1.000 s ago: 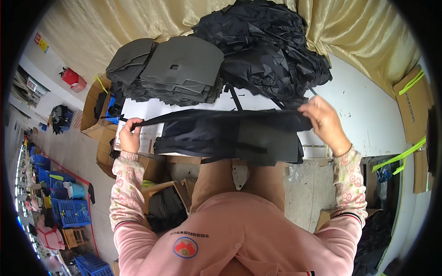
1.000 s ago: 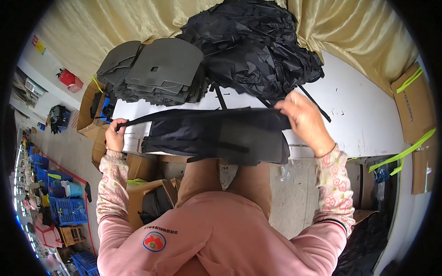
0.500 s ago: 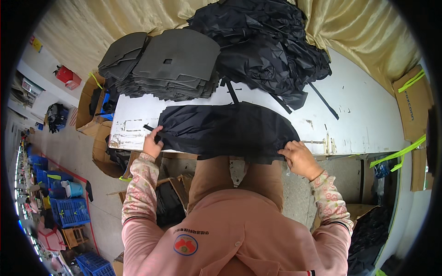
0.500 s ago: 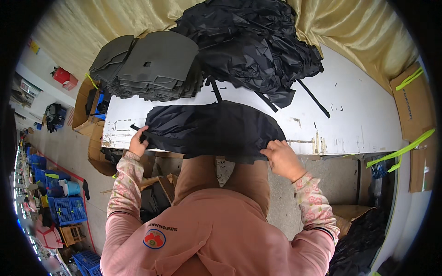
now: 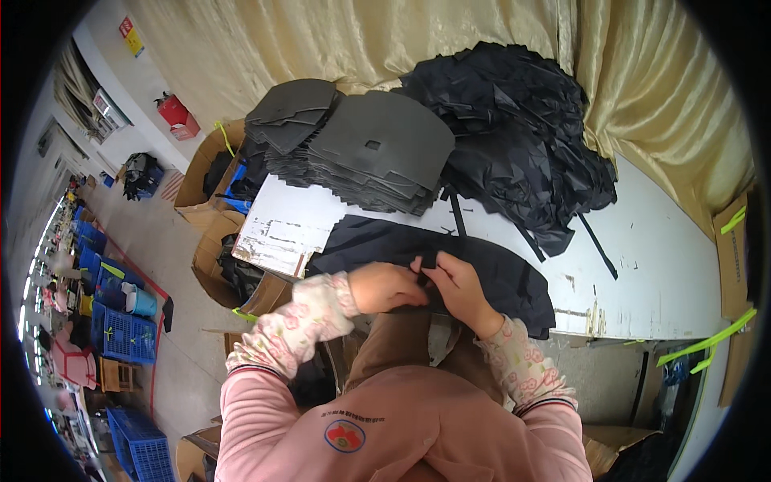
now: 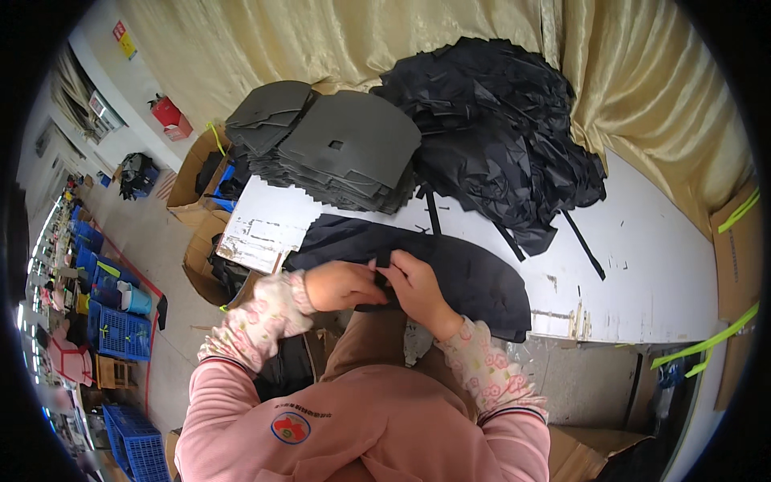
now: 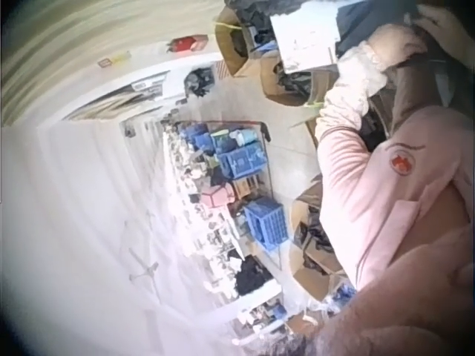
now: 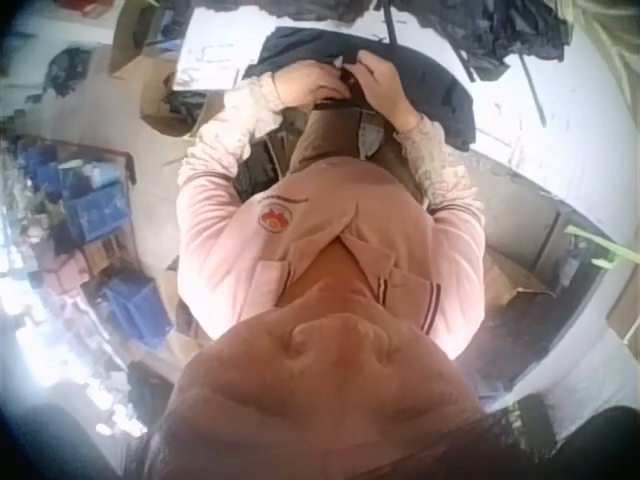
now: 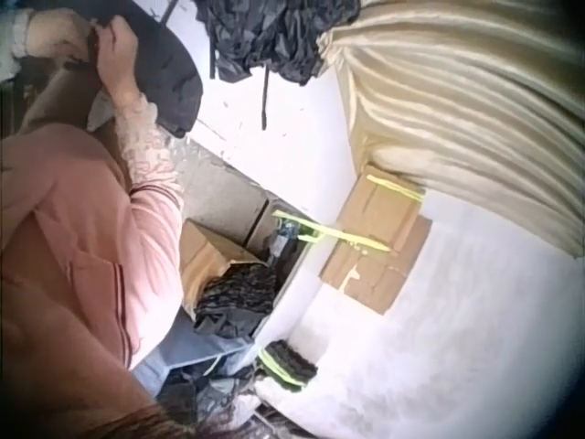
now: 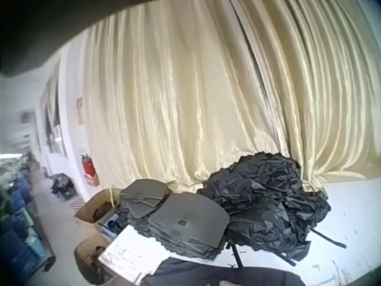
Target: Organizing, stacking, and sorting black fabric components on a workbench in a manufacturing setting.
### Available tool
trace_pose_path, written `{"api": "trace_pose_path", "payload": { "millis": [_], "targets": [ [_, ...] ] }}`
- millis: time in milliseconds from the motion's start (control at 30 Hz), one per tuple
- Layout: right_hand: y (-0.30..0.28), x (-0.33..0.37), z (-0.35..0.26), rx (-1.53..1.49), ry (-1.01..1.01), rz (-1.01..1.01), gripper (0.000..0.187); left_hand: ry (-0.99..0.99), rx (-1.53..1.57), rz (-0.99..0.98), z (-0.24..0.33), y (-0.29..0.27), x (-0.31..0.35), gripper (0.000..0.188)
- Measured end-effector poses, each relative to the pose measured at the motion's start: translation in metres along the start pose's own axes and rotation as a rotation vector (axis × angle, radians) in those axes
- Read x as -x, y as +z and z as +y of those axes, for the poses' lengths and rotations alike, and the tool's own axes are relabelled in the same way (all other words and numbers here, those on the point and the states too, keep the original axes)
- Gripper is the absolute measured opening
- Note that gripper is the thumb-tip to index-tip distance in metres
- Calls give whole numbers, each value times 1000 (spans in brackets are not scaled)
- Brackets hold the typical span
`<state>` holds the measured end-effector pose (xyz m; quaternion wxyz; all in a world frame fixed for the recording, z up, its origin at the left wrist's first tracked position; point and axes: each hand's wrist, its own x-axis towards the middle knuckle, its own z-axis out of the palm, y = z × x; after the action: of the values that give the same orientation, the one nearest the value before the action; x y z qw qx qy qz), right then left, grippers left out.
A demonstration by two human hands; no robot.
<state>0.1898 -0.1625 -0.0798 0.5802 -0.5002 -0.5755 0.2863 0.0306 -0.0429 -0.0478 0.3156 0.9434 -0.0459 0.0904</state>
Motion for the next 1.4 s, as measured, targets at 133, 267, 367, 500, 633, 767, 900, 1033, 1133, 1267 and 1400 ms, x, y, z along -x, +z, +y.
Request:
{"api": "trace_pose_path", "payload": {
  "millis": [133, 267, 367, 500, 633, 767, 900, 1033, 1133, 1267, 1400],
  "targets": [
    [-16, 2, 4, -126, 177, 63, 6, -12, -366, 332, -29, -103, -12, 25],
    [-10, 3, 3, -184, 213, -5, 5, -461, -756, 76, -66, -154, -22, 83],
    [-10, 10, 5, -286, 249, -4, 9, -487, -744, -49, -80, -169, -31, 77],
    [-19, 16, 3, -269, 272, -1, 11, -491, -709, -72, -74, -168, -34, 66],
    [-20, 18, 7, -258, 251, 11, 12, -427, -709, -46, -69, -166, -35, 58],
    [-25, 18, 4, -222, 230, 28, 12, -239, -319, 285, -55, -176, -28, 33],
    [-32, 4, -9, -164, 157, 124, 10, -90, 76, 538, 4, -164, -33, 31],
    [-27, -11, -37, -20, -50, 264, 8, -159, 437, 702, 54, -79, -43, 37],
    [-18, -16, -44, 60, -119, 385, 9, -57, 501, 628, 54, -21, -46, 46],
    [-17, -5, -42, -80, -9, 369, 8, -83, 478, 626, 46, 7, -43, 48],
    [-20, 3, -35, -133, -28, 396, 8, -35, 496, 661, 40, 22, -46, 61]
  ]
}}
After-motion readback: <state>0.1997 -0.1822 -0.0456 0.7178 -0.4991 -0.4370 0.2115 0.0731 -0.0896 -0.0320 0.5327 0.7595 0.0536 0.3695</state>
